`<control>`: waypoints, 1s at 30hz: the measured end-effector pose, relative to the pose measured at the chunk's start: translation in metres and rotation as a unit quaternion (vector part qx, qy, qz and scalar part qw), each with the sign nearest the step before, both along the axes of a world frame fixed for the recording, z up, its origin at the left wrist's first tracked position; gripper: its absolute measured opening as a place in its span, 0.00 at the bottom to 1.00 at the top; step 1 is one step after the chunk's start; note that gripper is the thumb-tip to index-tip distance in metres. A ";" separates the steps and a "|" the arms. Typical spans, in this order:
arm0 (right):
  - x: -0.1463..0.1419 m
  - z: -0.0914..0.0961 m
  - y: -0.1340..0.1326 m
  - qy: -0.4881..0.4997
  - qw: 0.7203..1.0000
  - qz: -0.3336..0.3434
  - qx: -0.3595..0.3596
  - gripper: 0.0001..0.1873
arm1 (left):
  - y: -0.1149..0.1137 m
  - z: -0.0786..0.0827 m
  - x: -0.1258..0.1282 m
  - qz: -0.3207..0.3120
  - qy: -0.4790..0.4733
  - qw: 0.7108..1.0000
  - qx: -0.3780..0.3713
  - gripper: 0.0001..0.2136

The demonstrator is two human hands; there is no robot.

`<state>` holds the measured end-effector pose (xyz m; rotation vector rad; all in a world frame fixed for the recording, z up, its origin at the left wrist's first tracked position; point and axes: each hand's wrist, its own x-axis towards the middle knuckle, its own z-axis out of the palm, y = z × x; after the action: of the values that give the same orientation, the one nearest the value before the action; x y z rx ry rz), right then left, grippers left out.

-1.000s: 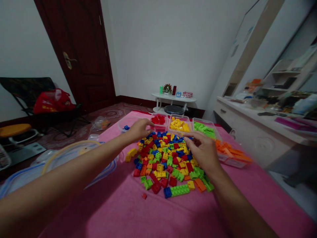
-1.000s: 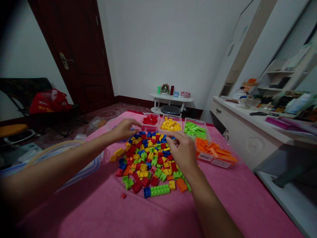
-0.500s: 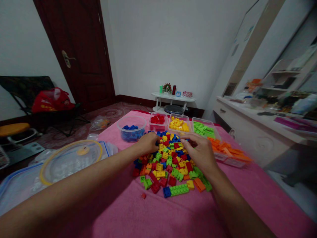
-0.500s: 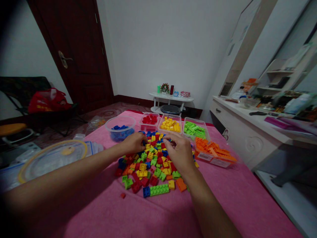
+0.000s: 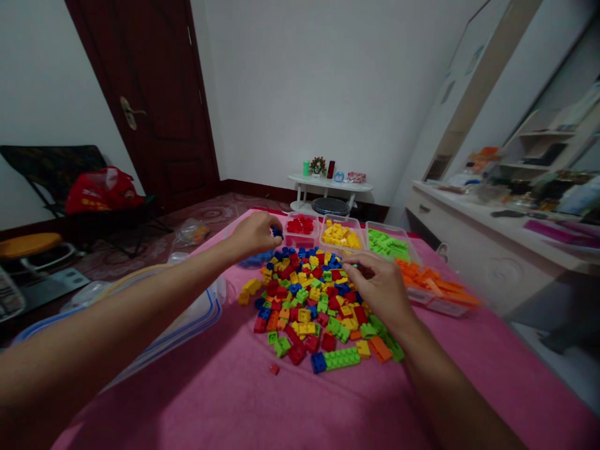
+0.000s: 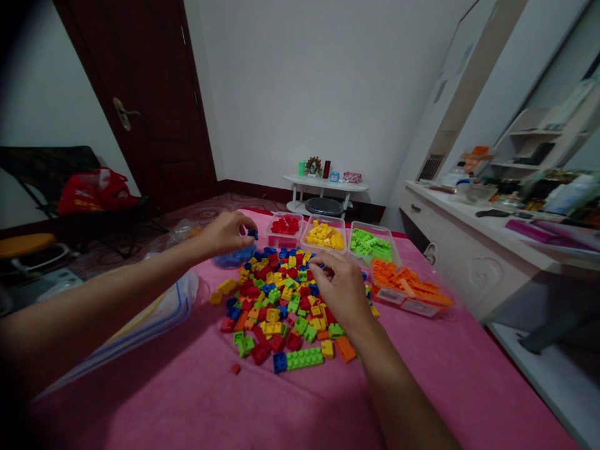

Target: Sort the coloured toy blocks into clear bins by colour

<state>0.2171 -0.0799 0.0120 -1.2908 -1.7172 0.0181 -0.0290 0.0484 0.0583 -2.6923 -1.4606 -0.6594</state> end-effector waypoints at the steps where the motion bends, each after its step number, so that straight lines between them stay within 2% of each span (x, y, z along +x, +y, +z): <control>1: 0.000 0.000 0.000 0.000 1.000 0.001 0.000 0.07 | 0.005 0.003 -0.004 0.003 -0.012 1.000 -0.006 0.14; 6: 0.000 0.000 0.000 -0.003 1.000 0.000 0.001 0.07 | 0.027 0.007 -0.021 0.048 -0.054 0.996 -0.053 0.13; 9: -0.001 0.001 -0.001 -0.010 1.000 -0.001 0.000 0.07 | 0.031 0.003 -0.022 0.059 -0.049 0.997 0.021 0.17; 12: -0.002 0.001 -0.001 -0.013 1.000 0.001 0.001 0.07 | 0.025 -0.010 -0.007 -0.001 -0.077 0.993 0.090 0.20; 14: -0.003 0.001 -0.001 -0.009 1.000 0.001 -0.003 0.06 | 0.021 -0.025 0.011 -0.057 -0.076 0.993 0.071 0.18; 16: -0.004 0.000 -0.001 -0.001 1.000 0.002 -0.011 0.06 | 0.018 -0.042 0.031 -0.085 -0.037 0.995 0.032 0.17; 21: -0.006 0.001 -0.001 -0.007 1.000 0.014 -0.011 0.06 | 0.021 -0.076 0.066 -0.017 0.096 0.995 -0.031 0.16; 25: -0.008 0.000 -0.002 -0.026 0.999 0.022 -0.020 0.06 | 0.028 -0.086 0.076 0.022 0.117 0.991 -0.057 0.17; 30: -0.014 0.000 -0.004 -0.026 0.998 0.034 -0.041 0.06 | 0.031 -0.094 0.084 0.076 0.120 0.985 -0.097 0.26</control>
<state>0.2031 -0.0843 0.0120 -1.3027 -1.8210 0.0955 0.0547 0.0797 -0.0354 -2.6419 -1.7181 -0.1860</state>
